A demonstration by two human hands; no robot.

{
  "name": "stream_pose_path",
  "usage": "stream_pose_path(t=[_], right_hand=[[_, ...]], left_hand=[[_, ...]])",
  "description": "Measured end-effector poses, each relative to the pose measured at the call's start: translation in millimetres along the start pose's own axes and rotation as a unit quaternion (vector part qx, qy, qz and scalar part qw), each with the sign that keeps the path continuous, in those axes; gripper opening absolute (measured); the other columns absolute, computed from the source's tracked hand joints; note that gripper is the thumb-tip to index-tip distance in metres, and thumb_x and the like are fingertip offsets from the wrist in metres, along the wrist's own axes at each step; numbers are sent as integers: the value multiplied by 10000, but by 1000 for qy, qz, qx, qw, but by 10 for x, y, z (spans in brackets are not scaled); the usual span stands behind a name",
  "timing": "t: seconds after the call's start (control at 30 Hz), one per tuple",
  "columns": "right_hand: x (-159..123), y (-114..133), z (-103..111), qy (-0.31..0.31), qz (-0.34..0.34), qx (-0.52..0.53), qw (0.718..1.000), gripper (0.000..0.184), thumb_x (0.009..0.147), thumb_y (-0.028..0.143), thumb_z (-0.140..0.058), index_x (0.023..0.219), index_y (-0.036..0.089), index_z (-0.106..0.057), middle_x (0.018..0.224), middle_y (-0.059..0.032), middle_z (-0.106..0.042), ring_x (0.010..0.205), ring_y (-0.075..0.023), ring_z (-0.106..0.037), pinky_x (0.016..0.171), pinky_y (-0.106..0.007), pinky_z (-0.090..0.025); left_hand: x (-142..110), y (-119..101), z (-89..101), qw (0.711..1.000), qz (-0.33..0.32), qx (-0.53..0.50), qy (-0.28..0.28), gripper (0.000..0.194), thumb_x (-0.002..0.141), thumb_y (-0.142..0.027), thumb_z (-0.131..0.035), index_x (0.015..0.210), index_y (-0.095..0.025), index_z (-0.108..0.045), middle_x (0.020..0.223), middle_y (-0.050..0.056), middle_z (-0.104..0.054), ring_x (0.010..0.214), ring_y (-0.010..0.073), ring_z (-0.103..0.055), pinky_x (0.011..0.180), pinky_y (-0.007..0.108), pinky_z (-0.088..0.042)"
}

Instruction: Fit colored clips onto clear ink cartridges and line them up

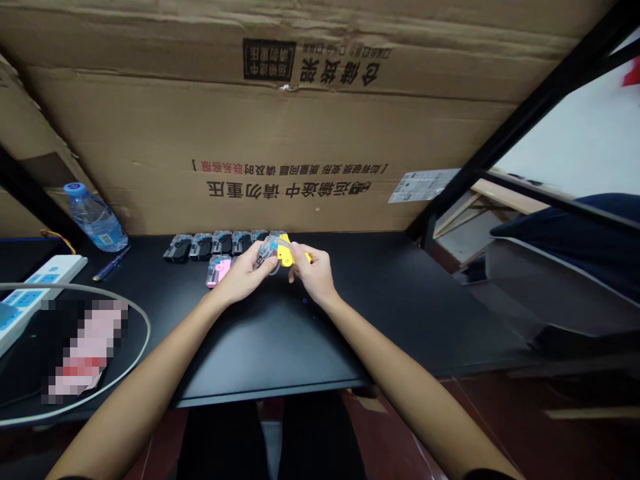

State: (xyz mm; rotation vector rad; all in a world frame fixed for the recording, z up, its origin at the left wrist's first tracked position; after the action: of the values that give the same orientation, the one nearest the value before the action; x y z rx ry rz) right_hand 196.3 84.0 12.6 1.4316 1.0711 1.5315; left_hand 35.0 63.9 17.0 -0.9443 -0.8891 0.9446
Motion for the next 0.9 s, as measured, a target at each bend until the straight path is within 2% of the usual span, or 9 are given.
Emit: stream_pose_path(t=[0.17,0.3,0.43,0.53,0.63,0.73,0.9], right_hand=[[-37,-50,-53,-33,-10,39,999,603,913,738,-703,643,215,-575,502,64,-423,384,-95,-402,398,-268,-481],[-67,-46,-49,-54,-2,35,998,569,938,708,-689,673,210,-615,513,58,-446,394,-97,-412,410,-266,-490],[-72,-38,-24,-70,4,17,997,565,937,724,-673,706,209,-638,522,50,-475,408,-106,-457,419,-261,-484],[-49,-39,-33,-56,-2,19,998,591,929,755,-662,705,209,-636,510,50,-470,402,-109,-467,424,-265,-487],[-19,-5,-16,-40,5,-6,999,608,927,769,-659,696,206,-640,500,49,-465,404,-115,-485,427,-264,-472],[10,31,32,-28,21,-44,998,601,935,759,-661,703,204,-651,510,44,-486,413,-119,-515,428,-259,-445],[32,-18,51,-2,14,-46,999,611,950,757,-642,679,210,-620,527,42,-502,413,-111,-501,434,-261,-455]], left_hand=[[10,4,-18,999,-25,2,-28,477,1022,-598,-587,1274,-194,-600,1027,56,-696,974,230,-672,817,318,-552],[4,-22,9,998,-31,12,-50,401,1027,-557,-600,1202,-196,-618,1049,47,-693,938,205,-653,796,301,-529],[12,-1,-7,998,-10,-22,-61,384,1008,-566,-627,1105,-196,-599,882,8,-631,749,148,-579,657,257,-466],[29,65,-68,994,28,-99,-31,436,974,-621,-659,1094,-215,-555,751,-52,-512,575,96,-443,521,224,-355],[36,102,-100,985,55,-164,1,491,930,-675,-687,1060,-229,-526,671,-98,-384,493,73,-316,457,209,-252],[33,113,-76,985,63,-159,8,510,914,-705,-682,987,-228,-516,635,-103,-385,485,78,-315,453,215,-273],[23,102,-43,997,32,-74,-9,454,968,-661,-629,973,-215,-541,683,-67,-487,541,96,-405,503,234,-344]])
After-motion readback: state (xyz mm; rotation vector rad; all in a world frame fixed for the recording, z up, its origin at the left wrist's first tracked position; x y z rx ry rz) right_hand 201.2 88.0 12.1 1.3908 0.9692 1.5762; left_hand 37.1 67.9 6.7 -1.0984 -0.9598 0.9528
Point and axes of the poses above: each hand's wrist, its own x-axis towards the middle knuckle, its own z-axis out of the back of the hand, y = z × x, the point moved 8 cm from there along x, towards the middle knuckle
